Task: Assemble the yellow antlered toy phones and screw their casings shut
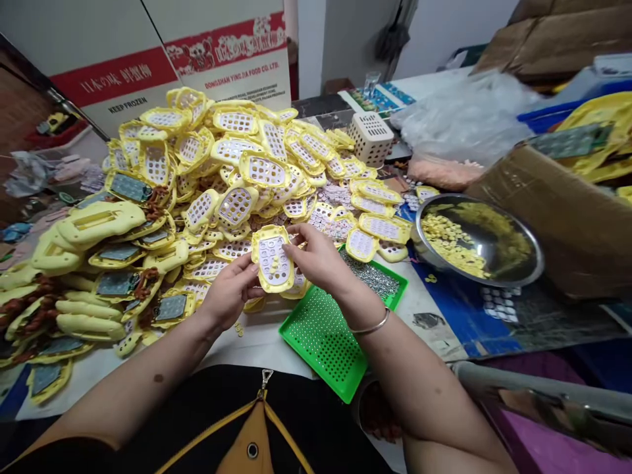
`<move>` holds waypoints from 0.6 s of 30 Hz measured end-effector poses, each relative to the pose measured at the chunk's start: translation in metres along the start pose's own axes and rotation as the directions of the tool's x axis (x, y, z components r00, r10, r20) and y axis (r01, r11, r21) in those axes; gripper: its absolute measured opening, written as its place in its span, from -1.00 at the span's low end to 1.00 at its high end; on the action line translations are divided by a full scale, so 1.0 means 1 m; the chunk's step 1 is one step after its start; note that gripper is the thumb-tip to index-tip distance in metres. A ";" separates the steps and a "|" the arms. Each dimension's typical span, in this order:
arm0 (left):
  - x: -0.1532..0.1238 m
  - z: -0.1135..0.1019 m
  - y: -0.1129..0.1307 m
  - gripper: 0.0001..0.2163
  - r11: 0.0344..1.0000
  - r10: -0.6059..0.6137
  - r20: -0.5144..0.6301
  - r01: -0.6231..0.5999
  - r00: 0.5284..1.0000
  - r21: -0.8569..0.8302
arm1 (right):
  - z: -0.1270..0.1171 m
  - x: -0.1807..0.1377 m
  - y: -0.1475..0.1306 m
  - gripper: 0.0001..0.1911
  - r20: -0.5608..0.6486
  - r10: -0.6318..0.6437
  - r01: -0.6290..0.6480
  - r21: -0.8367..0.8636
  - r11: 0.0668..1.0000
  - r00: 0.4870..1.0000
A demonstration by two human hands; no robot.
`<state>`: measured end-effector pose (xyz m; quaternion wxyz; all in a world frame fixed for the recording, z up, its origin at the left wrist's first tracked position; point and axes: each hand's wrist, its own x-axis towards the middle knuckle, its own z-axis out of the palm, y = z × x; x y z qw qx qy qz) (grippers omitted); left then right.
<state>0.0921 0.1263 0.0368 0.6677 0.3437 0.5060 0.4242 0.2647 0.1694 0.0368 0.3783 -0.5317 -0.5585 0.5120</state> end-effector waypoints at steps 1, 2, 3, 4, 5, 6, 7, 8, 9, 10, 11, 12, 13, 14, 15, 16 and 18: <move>0.001 -0.001 -0.001 -0.64 1.000 -0.005 -0.004 0.005 1.000 -0.003 | 0.002 0.000 0.003 -0.68 0.001 -0.004 0.004 -0.046 0.999 1.000; 0.001 -0.002 -0.002 -0.66 1.000 -0.013 -0.011 0.013 1.000 -0.006 | 0.002 0.000 0.006 -0.66 0.005 -0.014 0.014 -0.098 0.995 1.000; 0.001 -0.004 -0.003 -0.67 1.000 -0.022 -0.017 0.021 1.000 -0.009 | 0.002 -0.001 0.008 -0.64 -0.001 -0.040 0.039 -0.161 0.986 0.999; 0.001 -0.006 -0.004 -0.68 0.999 -0.029 -0.028 0.029 0.999 -0.014 | 0.002 -0.002 0.011 -0.62 -0.016 -0.095 0.089 -0.233 0.968 0.995; 0.000 -0.007 -0.005 -0.70 0.999 -0.034 -0.043 0.033 0.998 -0.019 | 0.002 -0.004 0.012 -0.62 -0.031 -0.183 0.164 -0.315 0.935 0.983; 0.000 -0.008 -0.006 -0.71 0.999 -0.035 -0.062 0.033 0.997 -0.025 | 0.002 -0.006 0.013 -0.63 -0.029 -0.292 0.256 -0.402 0.879 0.956; -0.001 -0.009 -0.006 -0.71 0.999 -0.032 -0.080 0.029 0.996 -0.030 | 0.002 -0.009 0.013 -0.65 0.003 -0.400 0.351 -0.486 0.800 0.916; -0.002 -0.010 -0.006 -0.72 0.999 -0.027 -0.094 0.023 0.995 -0.034 | 0.003 -0.012 0.013 -0.68 0.071 -0.486 0.439 -0.557 0.705 0.871; -0.002 -0.011 -0.006 -0.72 0.999 -0.022 -0.099 0.018 0.995 -0.036 | 0.004 -0.015 0.012 -0.71 0.158 -0.535 0.508 -0.611 0.607 0.830; -0.002 -0.012 -0.007 -0.72 0.999 -0.018 -0.096 0.014 0.995 -0.033 | 0.005 -0.017 0.011 -0.74 0.246 -0.548 0.555 -0.651 0.518 0.800; -0.002 -0.012 -0.007 -0.72 1.000 -0.014 -0.087 0.012 0.996 -0.027 | 0.007 -0.020 0.010 -0.76 0.314 -0.540 0.580 -0.685 0.441 0.781; -0.003 -0.013 -0.008 -0.71 1.000 -0.011 -0.080 0.009 0.997 -0.018 | 0.010 -0.022 0.009 -0.77 0.358 -0.525 0.589 -0.715 0.377 0.772; -0.003 -0.014 -0.009 -0.70 1.000 -0.007 -0.078 0.007 0.997 -0.008 | 0.012 -0.024 0.008 -0.78 0.385 -0.516 0.590 -0.741 0.321 0.765; -0.003 -0.015 -0.011 -0.69 1.000 -0.005 -0.079 0.005 0.997 0.003 | 0.015 -0.026 0.006 -0.79 0.403 -0.514 0.588 -0.763 0.268 0.757; -0.003 -0.015 -0.012 -0.68 1.000 -0.002 -0.083 0.003 0.997 0.015 | 0.017 -0.027 0.005 -0.79 0.421 -0.516 0.588 -0.779 0.216 0.746; -0.003 -0.016 -0.012 -0.67 1.000 0.000 -0.086 0.002 0.996 0.027 | 0.020 -0.028 0.004 -0.79 0.444 -0.519 0.593 -0.789 0.160 0.730; -0.004 -0.016 -0.013 -0.65 0.999 0.004 -0.089 0.001 0.996 0.051 | 0.024 -0.029 0.002 -0.76 0.499 -0.521 0.607 -0.793 0.046 0.692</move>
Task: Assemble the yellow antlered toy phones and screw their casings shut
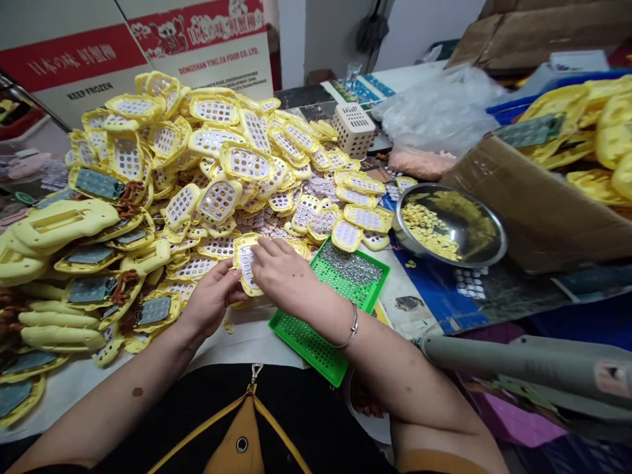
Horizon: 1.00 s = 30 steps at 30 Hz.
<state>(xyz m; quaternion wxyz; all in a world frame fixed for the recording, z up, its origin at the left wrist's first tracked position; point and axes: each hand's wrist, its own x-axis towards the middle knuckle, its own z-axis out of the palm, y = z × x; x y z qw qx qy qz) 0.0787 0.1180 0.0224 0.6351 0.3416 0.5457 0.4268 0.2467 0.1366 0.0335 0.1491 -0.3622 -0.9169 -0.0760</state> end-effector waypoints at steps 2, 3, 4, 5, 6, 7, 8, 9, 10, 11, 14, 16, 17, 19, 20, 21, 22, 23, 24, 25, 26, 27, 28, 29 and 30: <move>-0.001 0.000 0.000 -0.62 1.000 0.003 0.002 -0.003 1.000 0.014 | 0.000 0.001 -0.002 -0.74 0.004 -0.058 0.058 -0.074 0.996 0.998; -0.001 0.001 0.000 -0.60 1.000 0.003 0.004 -0.003 1.000 0.017 | 0.000 0.001 -0.003 -0.73 0.006 -0.080 0.080 -0.099 0.992 0.997; -0.002 0.001 0.000 -0.58 1.000 0.002 0.008 -0.002 1.000 0.018 | 0.000 0.001 -0.003 -0.72 0.009 -0.093 0.094 -0.114 0.989 0.996; -0.002 0.002 -0.001 -0.56 1.000 0.001 0.008 -0.001 1.000 0.018 | 0.000 0.000 -0.003 -0.71 0.014 -0.098 0.099 -0.117 0.988 0.995; -0.003 0.002 -0.001 -0.55 1.000 -0.002 0.006 0.001 1.000 0.019 | 0.000 0.000 -0.003 -0.71 0.020 -0.097 0.098 -0.108 0.989 0.995; -0.003 0.002 -0.002 -0.55 1.000 -0.005 0.002 0.005 1.000 0.018 | 0.000 -0.001 -0.003 -0.71 0.026 -0.089 0.091 -0.088 0.992 0.996; -0.004 0.002 -0.002 -0.55 1.000 -0.007 -0.001 0.007 1.000 0.018 | 0.000 -0.002 -0.002 -0.71 0.032 -0.078 0.080 -0.062 0.995 0.996; -0.004 0.002 -0.003 -0.55 1.000 -0.010 -0.002 0.010 1.000 0.018 | 0.000 -0.002 -0.002 -0.72 0.036 -0.066 0.067 -0.034 0.997 0.997; -0.004 0.001 -0.003 -0.55 1.000 -0.013 0.000 0.013 1.000 0.017 | -0.001 -0.002 -0.001 -0.73 0.040 -0.054 0.055 -0.008 0.998 0.998; -0.004 0.001 -0.003 -0.55 1.000 -0.016 0.005 0.016 1.000 0.017 | -0.001 -0.002 -0.001 -0.74 0.049 -0.045 0.044 0.016 0.999 0.998; -0.005 0.000 -0.003 -0.57 0.999 -0.031 0.013 0.031 0.999 0.016 | -0.003 -0.002 0.000 -0.83 0.095 -0.026 0.020 0.062 0.998 0.995; -0.005 0.000 -0.003 -0.60 0.999 -0.042 0.007 0.042 0.999 0.014 | -0.004 -0.002 0.001 -0.86 0.118 -0.023 0.014 0.080 0.997 0.993; -0.005 0.001 -0.002 -0.62 0.999 -0.047 0.002 0.047 0.999 0.014 | -0.004 -0.002 0.001 -0.86 0.118 -0.022 0.012 0.092 0.996 0.993; -0.006 0.001 -0.002 -0.67 0.999 -0.050 -0.015 0.050 0.999 0.009 | -0.004 -0.004 0.002 -0.83 0.084 0.000 -0.011 0.132 0.991 0.996; -0.006 0.001 -0.002 -0.69 0.999 -0.050 -0.024 0.050 0.998 0.006 | -0.004 -0.005 0.003 -0.80 0.055 0.030 -0.039 0.162 0.986 0.998; -0.007 0.001 -0.002 -0.70 0.999 -0.046 -0.035 0.046 0.998 0.002 | -0.004 -0.006 0.004 -0.78 0.022 0.072 -0.075 0.199 0.977 0.997; -0.007 0.001 -0.003 -0.70 0.999 -0.040 -0.046 0.039 0.998 -0.003 | -0.004 -0.007 0.005 -0.76 -0.007 0.118 -0.113 0.239 0.965 0.993; -0.007 0.000 -0.004 -0.69 1.000 -0.029 -0.058 0.029 0.998 -0.009 | -0.004 -0.008 0.006 -0.76 -0.026 0.163 -0.149 0.275 0.950 0.986; -0.006 0.000 -0.005 -0.69 1.000 -0.020 -0.068 0.019 0.997 -0.014 | -0.004 -0.009 0.006 -0.77 -0.032 0.194 -0.175 0.304 0.936 0.981; -0.006 -0.001 -0.006 -0.69 1.000 -0.011 -0.077 0.009 0.997 -0.020 | -0.003 -0.010 0.005 -0.79 -0.023 0.207 -0.188 0.322 0.928 0.978; -0.006 -0.001 -0.007 -0.69 1.000 -0.003 -0.087 0.001 0.996 -0.025 | -0.003 -0.011 0.004 -0.80 -0.005 0.203 -0.191 0.325 0.926 0.979; -0.005 -0.002 -0.008 -0.69 1.000 0.003 -0.094 -0.005 0.996 -0.027 | -0.002 -0.011 0.002 -0.80 0.019 0.188 -0.185 0.311 0.932 0.982; -0.005 -0.002 -0.008 -0.69 1.000 0.009 -0.099 -0.012 0.995 -0.027 | -0.001 -0.010 -0.001 -0.79 0.046 0.171 -0.177 0.281 0.943 0.984; -0.005 -0.002 -0.009 -0.69 0.999 0.016 -0.105 -0.019 0.994 -0.027 | 0.001 -0.009 -0.004 -0.79 0.071 0.156 -0.169 0.240 0.956 0.985; -0.005 -0.002 -0.009 -0.69 0.999 0.023 -0.111 -0.026 0.994 -0.027 | 0.002 -0.008 -0.008 -0.78 0.091 0.140 -0.156 0.196 0.968 0.986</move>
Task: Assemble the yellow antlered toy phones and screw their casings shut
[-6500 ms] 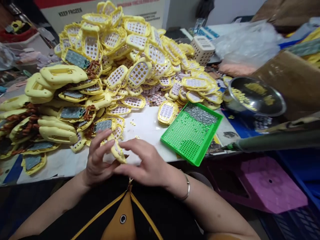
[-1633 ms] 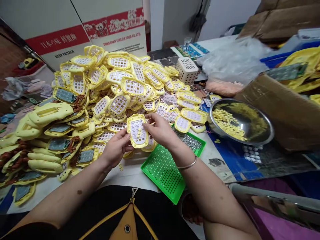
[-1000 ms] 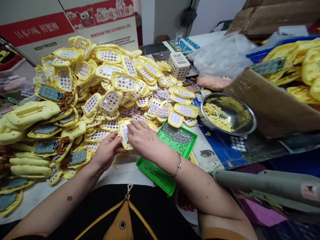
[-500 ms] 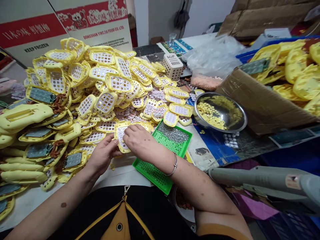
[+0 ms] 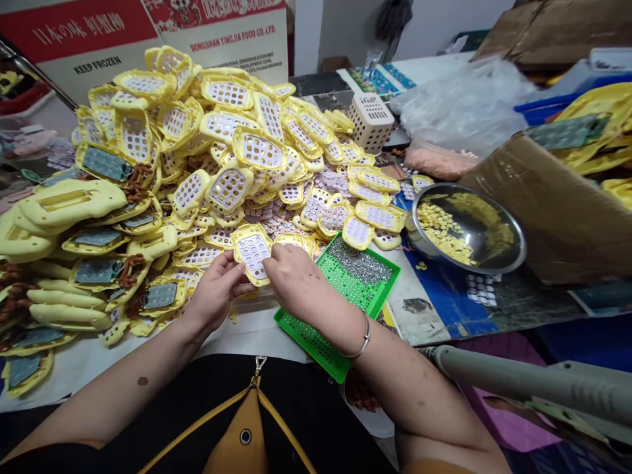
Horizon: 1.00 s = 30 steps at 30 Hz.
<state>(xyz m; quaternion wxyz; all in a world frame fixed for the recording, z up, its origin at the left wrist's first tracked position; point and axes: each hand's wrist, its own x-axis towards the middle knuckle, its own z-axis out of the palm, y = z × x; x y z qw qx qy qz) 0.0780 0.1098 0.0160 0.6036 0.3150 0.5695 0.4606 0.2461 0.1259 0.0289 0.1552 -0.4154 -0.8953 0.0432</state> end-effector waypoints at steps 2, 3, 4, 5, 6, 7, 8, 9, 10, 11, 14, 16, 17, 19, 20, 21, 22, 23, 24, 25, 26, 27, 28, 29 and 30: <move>0.000 0.001 0.000 -0.68 1.000 0.015 -0.010 -0.015 1.000 -0.005 | 0.004 0.002 -0.007 -0.77 0.030 -0.022 0.025 -0.073 0.997 0.999; -0.001 0.001 0.001 -0.68 1.000 0.021 -0.013 -0.021 1.000 -0.009 | 0.005 0.002 -0.010 -0.77 0.035 -0.035 0.038 -0.093 0.995 0.999; -0.001 0.001 0.001 -0.68 1.000 0.025 -0.013 -0.025 1.000 -0.012 | 0.006 0.003 -0.012 -0.78 0.030 -0.044 0.047 -0.104 0.993 0.999; -0.002 0.001 0.002 -0.68 1.000 0.027 -0.012 -0.027 1.000 -0.015 | 0.007 0.003 -0.013 -0.79 0.014 -0.047 0.048 -0.113 0.992 0.999; -0.002 0.001 0.002 -0.69 0.999 0.030 -0.010 -0.030 1.000 -0.019 | 0.008 0.003 -0.014 -0.80 -0.010 -0.044 0.042 -0.121 0.992 0.999; -0.002 0.001 0.002 -0.70 0.999 0.032 -0.009 -0.032 0.999 -0.025 | 0.009 0.003 -0.013 -0.80 -0.042 -0.037 0.031 -0.127 0.991 0.998; -0.003 0.000 0.002 -0.70 0.999 0.032 -0.008 -0.032 0.999 -0.032 | 0.009 0.003 -0.012 -0.80 -0.072 -0.035 0.026 -0.128 0.991 0.997; -0.003 0.000 0.002 -0.71 0.999 0.031 -0.008 -0.031 0.999 -0.040 | 0.010 0.002 -0.011 -0.80 -0.097 -0.038 0.026 -0.123 0.992 0.995; -0.002 -0.001 0.002 -0.71 0.998 0.029 -0.008 -0.029 1.000 -0.049 | 0.010 0.001 -0.010 -0.79 -0.112 -0.048 0.036 -0.111 0.993 0.993; -0.002 -0.002 0.003 -0.71 0.998 0.028 -0.007 -0.028 1.000 -0.059 | 0.010 0.001 -0.009 -0.77 -0.113 -0.065 0.055 -0.096 0.994 0.991; -0.002 -0.005 0.004 -0.71 0.996 0.024 0.004 -0.024 1.000 -0.083 | 0.012 -0.002 -0.009 -0.72 -0.078 -0.148 0.141 -0.092 0.986 0.986; -0.002 -0.007 0.005 -0.72 0.996 0.020 0.008 -0.019 1.000 -0.084 | 0.013 -0.005 -0.008 -0.68 -0.069 -0.223 0.214 -0.119 0.970 0.972; -0.001 -0.009 0.006 -0.72 0.997 0.013 0.007 -0.012 1.000 -0.081 | 0.014 -0.006 -0.007 -0.67 -0.079 -0.263 0.251 -0.129 0.959 0.962; -0.001 -0.013 0.007 -0.72 0.998 -0.004 -0.011 0.004 1.000 -0.064 | 0.012 -0.009 -0.001 -0.63 -0.127 -0.323 0.309 -0.122 0.943 0.938; 0.000 -0.015 0.008 -0.72 0.999 -0.016 -0.021 0.015 1.000 -0.047 | 0.009 -0.010 0.005 -0.63 -0.168 -0.318 0.304 -0.108 0.947 0.933; 0.001 -0.019 0.008 -0.72 0.999 -0.029 -0.026 0.028 0.999 -0.021 | 0.005 -0.011 0.013 -0.62 -0.215 -0.272 0.259 -0.088 0.962 0.938; 0.001 -0.022 0.009 -0.73 0.999 -0.042 -0.022 0.042 0.999 0.015 | -0.001 -0.013 0.025 -0.63 -0.263 -0.181 0.170 -0.065 0.983 0.948; 0.002 -0.026 0.009 -0.73 0.997 -0.055 -0.011 0.055 0.998 0.060 | -0.007 -0.015 0.038 -0.63 -0.297 -0.054 0.042 -0.046 0.998 0.953; 0.002 -0.031 0.010 -0.72 0.992 -0.065 0.005 0.064 0.998 0.107 | -0.014 -0.017 0.053 -0.64 -0.311 0.104 -0.120 -0.031 0.992 0.945; 0.003 -0.035 0.010 -0.71 0.986 -0.072 0.024 0.067 0.997 0.154 | -0.019 -0.021 0.067 -0.64 -0.293 0.245 -0.271 -0.049 0.961 0.924; 0.003 -0.039 0.009 -0.69 0.979 -0.073 0.040 0.064 0.997 0.195 | -0.023 -0.024 0.082 -0.65 -0.240 0.355 -0.386 -0.094 0.918 0.903; 0.004 -0.042 0.008 -0.67 0.971 -0.071 0.050 0.057 0.996 0.231 | -0.026 -0.028 0.094 -0.66 -0.164 0.439 -0.462 -0.149 0.874 0.884; 0.005 -0.045 0.007 -0.66 0.963 -0.064 0.052 0.048 0.997 0.265 | -0.026 -0.032 0.104 -0.65 -0.086 0.494 -0.501 -0.203 0.841 0.865; 0.007 -0.047 0.005 -0.64 0.954 -0.053 0.046 0.037 0.998 0.298 | -0.024 -0.035 0.110 -0.65 -0.018 0.531 -0.518 -0.255 0.817 0.847; 0.009 -0.048 0.003 -0.63 0.943 -0.042 0.032 0.029 0.999 0.330 | -0.021 -0.037 0.114 -0.67 0.033 0.554 -0.522 -0.296 0.800 0.832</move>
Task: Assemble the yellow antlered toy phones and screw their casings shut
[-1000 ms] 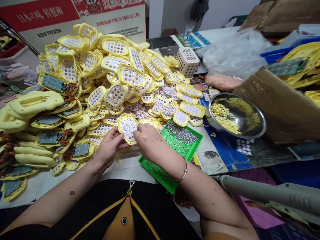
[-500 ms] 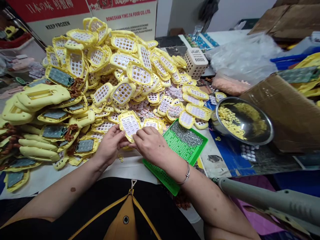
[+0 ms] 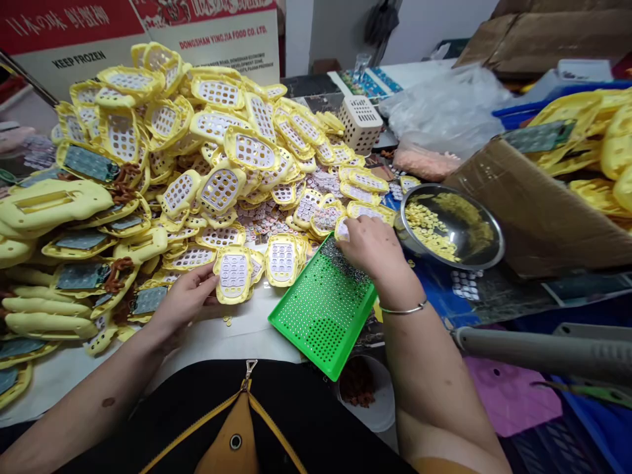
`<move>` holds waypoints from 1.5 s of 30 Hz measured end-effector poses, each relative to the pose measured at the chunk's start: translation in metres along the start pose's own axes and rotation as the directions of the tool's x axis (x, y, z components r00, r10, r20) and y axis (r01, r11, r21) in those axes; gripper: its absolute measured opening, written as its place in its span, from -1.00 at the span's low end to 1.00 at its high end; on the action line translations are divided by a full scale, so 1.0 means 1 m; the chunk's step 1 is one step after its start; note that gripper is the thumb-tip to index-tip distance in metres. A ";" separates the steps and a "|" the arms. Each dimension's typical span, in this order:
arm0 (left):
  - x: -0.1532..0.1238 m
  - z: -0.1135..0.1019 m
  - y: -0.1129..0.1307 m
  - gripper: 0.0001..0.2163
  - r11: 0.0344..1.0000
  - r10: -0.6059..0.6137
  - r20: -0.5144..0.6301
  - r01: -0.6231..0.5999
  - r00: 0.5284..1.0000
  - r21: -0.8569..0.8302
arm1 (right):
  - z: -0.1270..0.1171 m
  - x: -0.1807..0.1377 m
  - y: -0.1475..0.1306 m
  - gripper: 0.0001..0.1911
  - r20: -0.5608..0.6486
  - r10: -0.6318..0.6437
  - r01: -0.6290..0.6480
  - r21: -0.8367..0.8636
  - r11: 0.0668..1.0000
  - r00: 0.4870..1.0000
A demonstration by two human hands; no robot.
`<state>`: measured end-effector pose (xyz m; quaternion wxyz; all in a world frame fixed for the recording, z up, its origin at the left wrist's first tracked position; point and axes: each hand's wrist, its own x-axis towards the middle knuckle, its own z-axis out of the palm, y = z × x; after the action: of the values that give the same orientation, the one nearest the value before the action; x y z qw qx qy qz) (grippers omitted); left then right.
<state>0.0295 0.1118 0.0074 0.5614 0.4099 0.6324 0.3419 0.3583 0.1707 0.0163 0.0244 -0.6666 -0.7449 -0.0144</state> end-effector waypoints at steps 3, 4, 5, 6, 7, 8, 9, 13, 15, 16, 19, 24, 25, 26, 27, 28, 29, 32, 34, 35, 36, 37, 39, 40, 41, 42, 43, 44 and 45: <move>0.007 0.000 -0.005 -0.61 0.993 0.029 -0.068 -0.020 0.997 0.120 | 0.012 -0.004 -0.004 -0.74 0.051 0.012 -0.008 -0.074 0.997 0.999; 0.008 0.000 -0.006 -0.62 0.982 0.063 -0.094 -0.045 0.994 0.186 | 0.014 -0.006 -0.007 -0.73 0.044 0.011 -0.007 -0.091 0.996 0.999; 0.009 0.000 -0.006 -0.63 0.957 0.115 -0.111 -0.080 0.987 0.280 | 0.015 -0.007 -0.010 -0.71 0.028 0.010 -0.007 -0.107 0.994 1.000; 0.010 0.000 -0.005 -0.64 0.910 0.182 -0.116 -0.122 0.976 0.396 | 0.015 -0.009 -0.012 -0.68 0.003 0.014 -0.013 -0.123 0.992 1.000; 0.009 -0.001 -0.003 -0.65 0.838 0.251 -0.103 -0.163 0.962 0.521 | 0.015 -0.010 -0.013 -0.67 -0.032 0.023 -0.027 -0.136 0.990 0.999; 0.008 -0.002 -0.001 -0.65 0.748 0.307 -0.074 -0.193 0.949 0.635 | 0.013 -0.012 -0.013 -0.65 -0.069 0.035 -0.044 -0.144 0.989 0.997; 0.006 -0.003 0.001 -0.63 0.654 0.343 -0.038 -0.210 0.939 0.727 | 0.012 -0.013 -0.012 -0.64 -0.108 0.043 -0.058 -0.143 0.988 0.993; -0.004 -0.004 0.008 -0.57 0.451 0.420 0.029 -0.236 0.907 0.861 | 0.008 -0.021 -0.014 -0.63 -0.254 0.009 -0.035 -0.097 0.995 0.967; -0.006 0.000 0.012 -0.59 0.486 0.468 0.050 -0.304 0.882 0.819 | 0.007 -0.027 -0.020 -0.66 -0.351 -0.046 0.015 -0.090 0.996 0.935; -0.006 0.003 0.014 -0.61 0.539 0.472 0.061 -0.343 0.880 0.770 | 0.007 -0.030 -0.024 -0.68 -0.414 -0.090 0.051 -0.103 0.993 0.906; -0.004 0.019 0.025 -0.64 0.816 0.312 0.065 -0.302 0.948 0.493 | 0.007 -0.038 -0.041 -0.77 -0.581 -0.283 0.201 -0.202 0.959 0.763; 0.002 0.050 0.044 -0.70 1.000 0.005 0.075 -0.005 0.997 0.001 | 0.010 -0.053 -0.070 -0.80 -0.618 -0.496 0.393 -0.307 0.867 0.610; 0.003 0.054 0.046 -0.71 0.998 -0.003 0.072 0.007 0.997 -0.059 | 0.011 -0.056 -0.075 -0.80 -0.620 -0.514 0.419 -0.309 0.854 0.592; 0.004 0.058 0.046 -0.71 0.994 -0.008 0.073 0.016 0.997 -0.109 | 0.011 -0.058 -0.080 -0.80 -0.623 -0.531 0.443 -0.309 0.842 0.574; 0.005 0.060 0.046 -0.71 0.988 -0.012 0.077 0.024 0.997 -0.150 | 0.012 -0.061 -0.084 -0.79 -0.627 -0.548 0.469 -0.308 0.828 0.554; 0.005 0.061 0.045 -0.70 0.983 -0.015 0.084 0.030 0.996 -0.183 | 0.013 -0.062 -0.088 -0.79 -0.628 -0.565 0.495 -0.310 0.812 0.535; 0.006 0.061 0.043 -0.71 0.978 -0.010 0.090 0.028 0.996 -0.209 | 0.013 -0.063 -0.092 -0.78 -0.628 -0.583 0.520 -0.311 0.796 0.516; 0.008 0.055 0.039 -0.71 0.965 0.039 0.053 -0.024 0.998 -0.263 | 0.015 -0.064 -0.097 -0.77 -0.638 -0.605 0.564 -0.305 0.767 0.477; 0.010 0.046 0.039 -0.68 0.960 0.060 -0.042 -0.069 0.997 -0.270 | 0.017 -0.062 -0.096 -0.79 -0.667 -0.577 0.567 -0.271 0.777 0.472; 0.012 0.040 0.040 -0.67 0.961 0.064 -0.083 -0.084 0.994 -0.262 | 0.018 -0.060 -0.094 -0.79 -0.684 -0.556 0.570 -0.244 0.784 0.472; 0.013 0.034 0.041 -0.66 0.964 0.069 -0.105 -0.094 0.992 -0.250 | 0.020 -0.059 -0.092 -0.78 -0.699 -0.536 0.578 -0.213 0.788 0.474; 0.013 0.027 0.044 -0.67 0.967 0.077 -0.107 -0.100 0.991 -0.236 | 0.021 -0.057 -0.089 -0.75 -0.710 -0.520 0.590 -0.182 0.786 0.474; 0.014 0.016 0.049 -0.71 0.970 0.095 -0.074 -0.109 0.993 -0.217 | 0.025 -0.053 -0.083 -0.67 -0.722 -0.507 0.620 -0.138 0.772 0.470; 0.014 0.012 0.051 -0.71 0.970 0.103 -0.060 -0.113 0.993 -0.213 | 0.026 -0.052 -0.081 -0.64 -0.726 -0.506 0.632 -0.127 0.764 0.466; 0.014 0.009 0.053 -0.71 0.971 0.107 -0.049 -0.115 0.993 -0.211 | 0.026 -0.051 -0.079 -0.62 -0.729 -0.505 0.639 -0.121 0.760 0.462; 0.013 0.008 0.055 -0.71 0.971 0.108 -0.038 -0.114 0.993 -0.212 | 0.026 -0.050 -0.078 -0.62 -0.733 -0.504 0.642 -0.120 0.757 0.457; 0.013 0.008 0.056 -0.70 0.970 0.108 -0.026 -0.111 0.994 -0.214 | 0.025 -0.050 -0.078 -0.63 -0.737 -0.504 0.643 -0.124 0.756 0.451; 0.013 0.008 0.056 -0.68 0.970 0.107 -0.014 -0.107 0.994 -0.218 | 0.024 -0.049 -0.079 -0.66 -0.739 -0.506 0.642 -0.131 0.756 0.445; 0.012 0.010 0.056 -0.67 0.969 0.103 0.002 -0.099 0.995 -0.224 | 0.022 -0.049 -0.080 -0.69 -0.740 -0.508 0.637 -0.140 0.758 0.441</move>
<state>0.0468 0.1468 0.0507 0.5901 0.3781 0.5643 0.4362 0.2838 0.1143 -0.0073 0.3711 -0.3034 -0.8465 -0.2316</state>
